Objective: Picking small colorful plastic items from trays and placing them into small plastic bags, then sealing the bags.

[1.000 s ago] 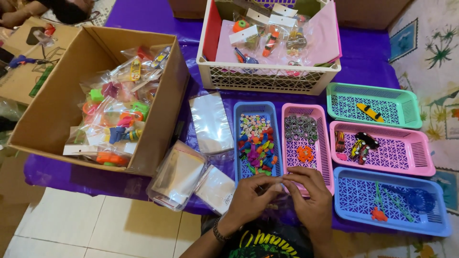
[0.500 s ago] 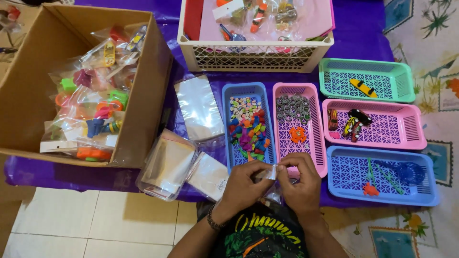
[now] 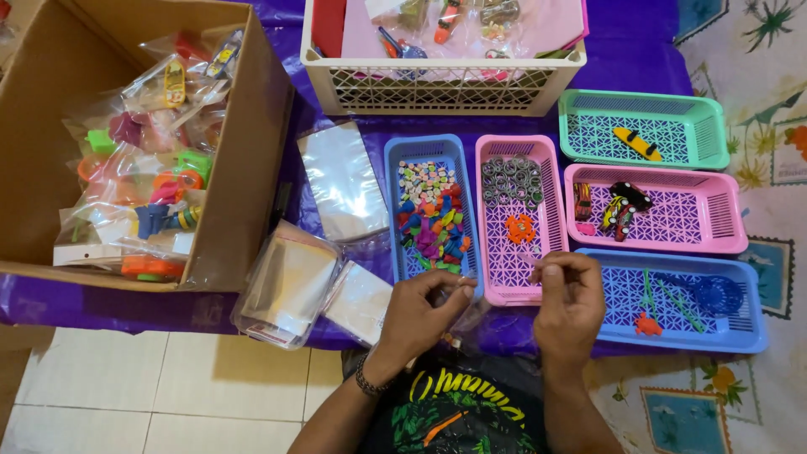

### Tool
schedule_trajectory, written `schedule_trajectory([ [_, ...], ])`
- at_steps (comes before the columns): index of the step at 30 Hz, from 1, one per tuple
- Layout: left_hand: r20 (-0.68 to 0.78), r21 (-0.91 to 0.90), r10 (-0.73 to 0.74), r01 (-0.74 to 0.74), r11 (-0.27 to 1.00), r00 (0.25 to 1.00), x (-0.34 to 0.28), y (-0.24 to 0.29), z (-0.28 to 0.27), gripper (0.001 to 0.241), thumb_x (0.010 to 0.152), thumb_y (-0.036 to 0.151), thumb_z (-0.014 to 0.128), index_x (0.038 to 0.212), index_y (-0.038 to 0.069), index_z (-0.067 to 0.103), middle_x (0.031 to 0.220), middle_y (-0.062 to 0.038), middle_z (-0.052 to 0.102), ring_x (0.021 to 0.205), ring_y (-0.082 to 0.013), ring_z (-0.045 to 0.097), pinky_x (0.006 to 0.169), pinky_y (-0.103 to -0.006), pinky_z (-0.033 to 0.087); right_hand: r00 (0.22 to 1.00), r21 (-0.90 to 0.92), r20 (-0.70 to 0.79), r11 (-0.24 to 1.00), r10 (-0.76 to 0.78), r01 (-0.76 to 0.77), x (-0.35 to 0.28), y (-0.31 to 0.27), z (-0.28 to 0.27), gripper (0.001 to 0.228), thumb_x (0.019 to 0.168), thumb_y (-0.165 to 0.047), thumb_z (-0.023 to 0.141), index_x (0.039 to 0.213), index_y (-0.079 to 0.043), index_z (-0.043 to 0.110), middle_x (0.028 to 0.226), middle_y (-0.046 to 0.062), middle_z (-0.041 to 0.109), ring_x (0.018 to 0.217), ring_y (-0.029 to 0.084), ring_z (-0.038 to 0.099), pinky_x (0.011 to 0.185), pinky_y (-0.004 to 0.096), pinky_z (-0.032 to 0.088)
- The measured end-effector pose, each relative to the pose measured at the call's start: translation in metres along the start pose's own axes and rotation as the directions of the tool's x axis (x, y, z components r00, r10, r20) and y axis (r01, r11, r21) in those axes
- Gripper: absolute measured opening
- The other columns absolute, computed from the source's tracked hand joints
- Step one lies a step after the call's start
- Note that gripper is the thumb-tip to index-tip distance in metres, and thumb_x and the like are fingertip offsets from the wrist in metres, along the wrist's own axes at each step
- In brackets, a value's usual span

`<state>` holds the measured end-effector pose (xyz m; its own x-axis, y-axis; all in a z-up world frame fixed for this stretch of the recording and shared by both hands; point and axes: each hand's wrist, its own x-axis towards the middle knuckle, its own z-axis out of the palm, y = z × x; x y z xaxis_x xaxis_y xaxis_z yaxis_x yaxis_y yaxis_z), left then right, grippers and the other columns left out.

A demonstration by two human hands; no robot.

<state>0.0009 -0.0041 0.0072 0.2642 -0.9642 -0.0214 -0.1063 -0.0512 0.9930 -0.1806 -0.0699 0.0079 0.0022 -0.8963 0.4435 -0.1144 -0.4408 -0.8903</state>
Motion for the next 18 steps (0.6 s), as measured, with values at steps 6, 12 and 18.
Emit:
schedule_trajectory([
  [6,-0.032,-0.035,-0.108,0.107,0.994,0.994,0.008,0.022,-0.017,0.028,0.089,0.034,0.072,0.106,0.015,0.082,0.099,-0.003,0.084,0.054,-0.0030,0.058,0.047,-0.0197,0.043,0.962,-0.061,-0.117,0.965,0.246,-0.254,-0.006,-0.023,-0.011,0.007,0.107,-0.003,0.060,0.110,0.000,0.065,0.094,0.012,0.068,0.079,0.016,0.063,0.069,0.024,0.054],
  [12,-0.023,-0.176,-0.114,0.108,0.978,0.993,0.011,0.027,-0.024,0.028,0.088,0.027,0.073,0.108,0.008,0.079,0.094,-0.007,0.083,0.078,-0.0154,0.081,0.062,-0.0268,0.069,0.903,-0.134,0.216,0.927,0.372,-0.350,-0.026,-0.019,-0.023,0.014,0.097,0.003,0.060,0.104,-0.002,0.071,0.099,0.011,0.074,0.082,0.017,0.068,0.068,0.025,0.059],
  [18,-0.027,-0.209,-0.120,0.112,0.972,0.992,0.011,0.023,-0.022,0.026,0.089,0.022,0.074,0.108,0.005,0.076,0.100,-0.011,0.083,0.084,-0.0197,0.082,0.061,-0.0286,0.069,0.838,-0.201,0.409,0.931,0.361,-0.303,-0.049,-0.006,-0.027,0.022,0.095,0.001,0.057,0.104,-0.004,0.077,0.102,0.008,0.072,0.076,0.014,0.069,0.070,0.023,0.061],
])
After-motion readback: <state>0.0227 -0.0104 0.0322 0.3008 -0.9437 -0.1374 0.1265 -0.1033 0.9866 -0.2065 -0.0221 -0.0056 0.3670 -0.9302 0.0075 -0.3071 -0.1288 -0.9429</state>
